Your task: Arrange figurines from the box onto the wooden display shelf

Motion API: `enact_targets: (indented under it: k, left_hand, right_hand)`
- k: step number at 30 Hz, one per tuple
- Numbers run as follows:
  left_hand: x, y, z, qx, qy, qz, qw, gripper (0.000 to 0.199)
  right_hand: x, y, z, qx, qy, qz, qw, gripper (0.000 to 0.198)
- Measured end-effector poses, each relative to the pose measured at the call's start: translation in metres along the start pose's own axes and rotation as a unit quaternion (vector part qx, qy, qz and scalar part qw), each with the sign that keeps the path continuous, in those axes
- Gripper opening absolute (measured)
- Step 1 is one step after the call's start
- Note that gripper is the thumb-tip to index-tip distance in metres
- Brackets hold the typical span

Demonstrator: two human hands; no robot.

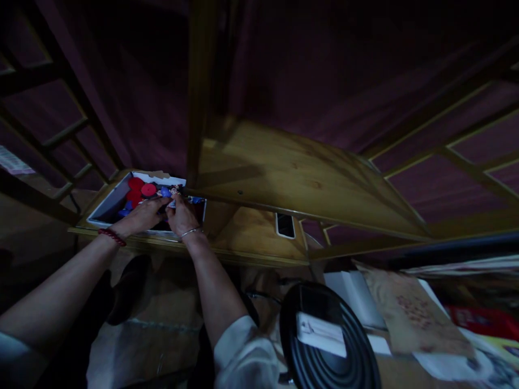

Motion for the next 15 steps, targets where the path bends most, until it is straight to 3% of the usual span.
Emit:
enact_targets:
  k: [5, 10, 15]
  left_hand:
    - [0.000, 0.000, 0.004, -0.002, 0.026, 0.017, 1.000, 0.029]
    - [-0.001, 0.002, 0.028, -0.081, 0.026, 0.003, 0.996, 0.036]
    - [0.001, -0.001, 0.032, -0.097, 0.168, -0.038, 0.980, 0.036]
  right_hand:
    - [0.005, -0.002, -0.005, 0.003, -0.036, 0.032, 0.999, 0.044]
    - [0.004, -0.003, -0.007, 0.001, 0.019, 0.020, 1.000, 0.046]
    - [0.007, -0.005, -0.005, -0.020, 0.036, 0.044, 0.998, 0.051]
Point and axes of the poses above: each hand's wrist, its own y-axis away from the middle knuckle, its own x-axis out of the palm, z = x × y, the point moved 6 cm from there along -y, towards the middle knuckle, and after that the axes turned 12 degrees about x, right-handed, at the moved point
